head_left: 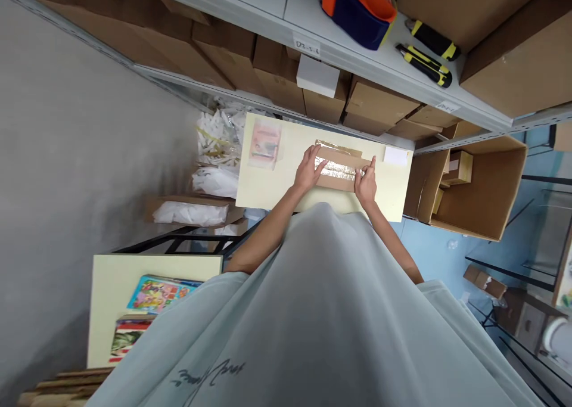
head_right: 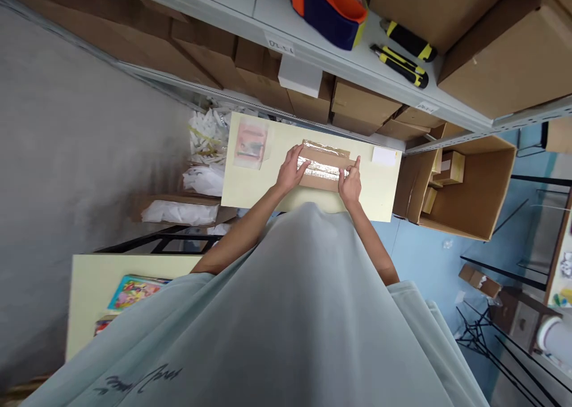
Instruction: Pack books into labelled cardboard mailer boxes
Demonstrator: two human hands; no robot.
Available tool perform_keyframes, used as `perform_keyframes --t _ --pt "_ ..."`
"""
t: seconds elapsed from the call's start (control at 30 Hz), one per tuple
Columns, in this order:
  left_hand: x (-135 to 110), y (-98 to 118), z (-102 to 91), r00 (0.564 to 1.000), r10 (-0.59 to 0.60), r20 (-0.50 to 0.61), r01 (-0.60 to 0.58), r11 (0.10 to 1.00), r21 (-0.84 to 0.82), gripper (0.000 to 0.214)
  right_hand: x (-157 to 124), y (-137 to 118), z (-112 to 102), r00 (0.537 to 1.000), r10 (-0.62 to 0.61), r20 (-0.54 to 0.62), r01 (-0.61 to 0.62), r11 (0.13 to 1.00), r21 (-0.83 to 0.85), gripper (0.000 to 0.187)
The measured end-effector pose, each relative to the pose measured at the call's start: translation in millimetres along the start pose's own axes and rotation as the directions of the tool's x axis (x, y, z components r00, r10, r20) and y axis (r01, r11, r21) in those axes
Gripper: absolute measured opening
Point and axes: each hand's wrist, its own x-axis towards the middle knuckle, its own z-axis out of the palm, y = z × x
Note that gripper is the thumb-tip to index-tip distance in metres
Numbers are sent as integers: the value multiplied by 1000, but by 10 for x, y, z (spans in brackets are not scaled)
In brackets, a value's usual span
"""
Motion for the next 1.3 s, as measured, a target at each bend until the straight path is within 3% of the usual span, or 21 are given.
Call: perform_keyframes --t 0.13,0.3,0.47,0.6,0.77,0.93,1.03,1.1,1.2,1.3 --pt "-16 24 9 999 4 -34 -6 998 -58 89 16 8 -31 997 -54 -50 50 996 -72 31" --pt "-14 70 -38 1000 17 8 -17 998 -65 80 28 -78 -59 988 -102 -116 83 984 -158 30" --pt "6 119 -176 996 79 30 -79 997 5 83 0 -285 -63 983 -112 -146 77 971 -226 33" --pt "172 276 -307 987 157 12 -158 985 73 84 65 -549 -112 959 -197 -202 144 958 -249 36" --pt "739 736 -487 947 305 -96 -300 952 63 73 524 -1108 -364 886 -385 -260 304 903 -303 54" --pt "1414 1567 -809 857 475 -201 -463 880 105 57 1274 -2005 -859 823 -517 -235 387 813 -435 65" --pt "1616 2064 -1011 815 530 -235 -504 848 163 55 1650 -2515 -1136 840 -506 -196 340 772 -538 63" --pt "1649 2291 -1093 804 536 -259 -502 844 187 55 1837 -2756 -1264 887 -440 -140 279 752 -597 62" --pt "1597 2427 -1105 794 533 -293 -503 846 175 53 2029 -2952 -1379 938 -346 -37 245 732 -636 56" --pt "1499 2399 -1004 800 506 -321 -492 861 132 51 2143 -3010 -1461 936 -350 30 291 725 -624 50"
